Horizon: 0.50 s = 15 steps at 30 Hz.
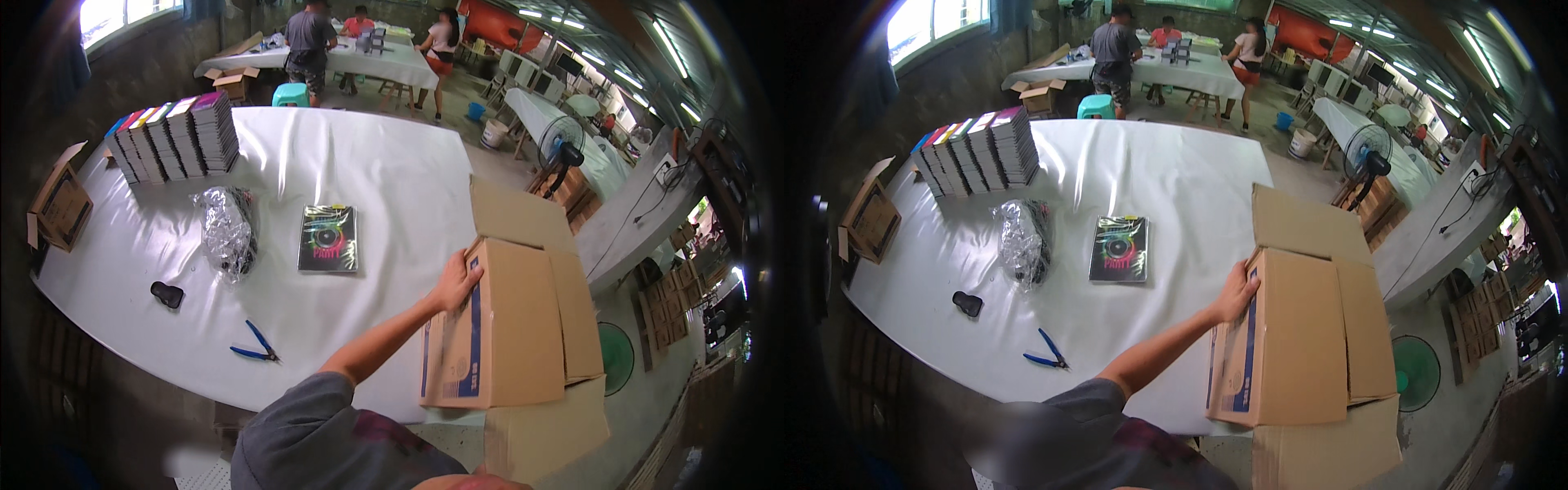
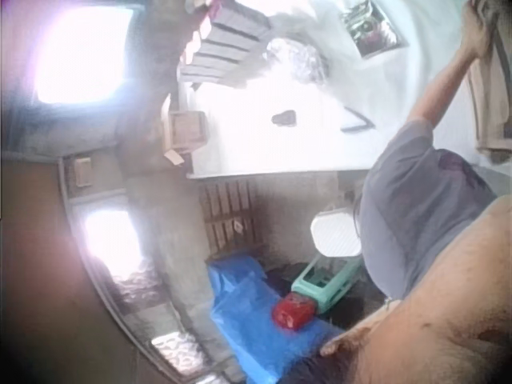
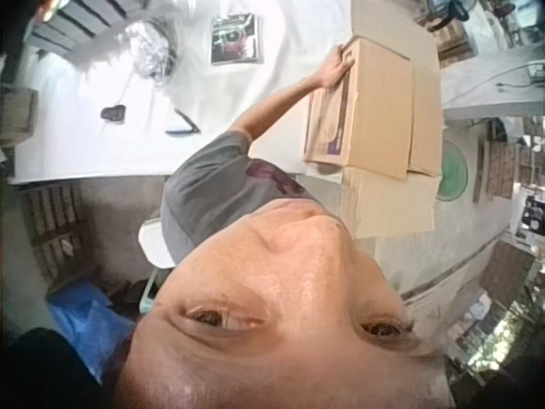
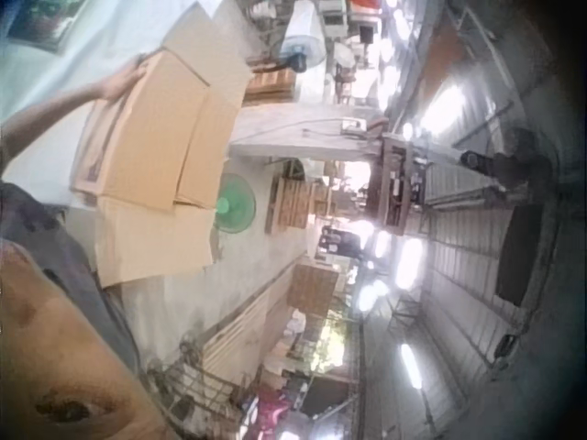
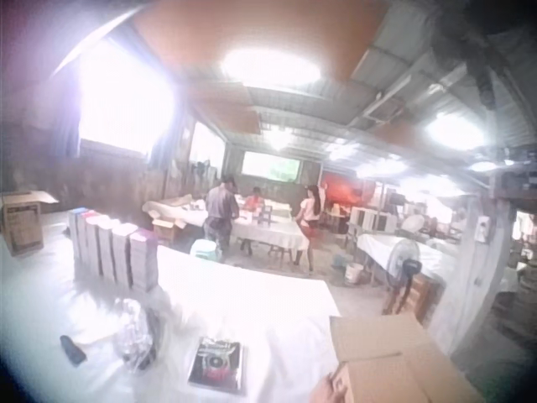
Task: The person uses pliers to trim the spiral binding edges of a stack of notebooks, then stacks the trimmed notebooks by color on the table. The person then opens a cardboard box with the pliers.
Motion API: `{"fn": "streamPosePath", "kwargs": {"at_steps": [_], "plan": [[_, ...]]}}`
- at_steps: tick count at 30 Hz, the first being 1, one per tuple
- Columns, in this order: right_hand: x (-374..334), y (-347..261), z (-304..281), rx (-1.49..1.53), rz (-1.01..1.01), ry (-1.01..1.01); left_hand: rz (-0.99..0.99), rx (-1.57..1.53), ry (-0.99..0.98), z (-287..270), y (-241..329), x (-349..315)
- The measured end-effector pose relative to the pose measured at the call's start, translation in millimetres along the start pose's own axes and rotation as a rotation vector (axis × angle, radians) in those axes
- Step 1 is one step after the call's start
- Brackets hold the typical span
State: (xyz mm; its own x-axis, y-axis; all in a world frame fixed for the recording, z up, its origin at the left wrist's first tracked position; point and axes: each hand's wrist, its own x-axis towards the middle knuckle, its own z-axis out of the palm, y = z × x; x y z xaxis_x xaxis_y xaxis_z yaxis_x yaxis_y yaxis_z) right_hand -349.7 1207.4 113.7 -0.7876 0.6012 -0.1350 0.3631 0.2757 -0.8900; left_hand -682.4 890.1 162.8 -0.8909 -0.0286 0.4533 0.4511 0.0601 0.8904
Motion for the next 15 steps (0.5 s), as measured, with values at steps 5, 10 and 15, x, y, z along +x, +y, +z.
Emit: {"fn": "streamPosePath", "kwargs": {"at_steps": [5,10,15], "plan": [[-7,-27,21,-0.013,-0.047,0.016,-0.154,-0.009,-0.131,-16,10,0],[-12,-55,43,0.017,-0.157,-0.017,-0.191,-0.056,-0.115,-14,22,-10],[-5,-86,57,0.115,-0.277,-0.025,-0.259,-0.077,-0.132,-31,39,-26]]}}
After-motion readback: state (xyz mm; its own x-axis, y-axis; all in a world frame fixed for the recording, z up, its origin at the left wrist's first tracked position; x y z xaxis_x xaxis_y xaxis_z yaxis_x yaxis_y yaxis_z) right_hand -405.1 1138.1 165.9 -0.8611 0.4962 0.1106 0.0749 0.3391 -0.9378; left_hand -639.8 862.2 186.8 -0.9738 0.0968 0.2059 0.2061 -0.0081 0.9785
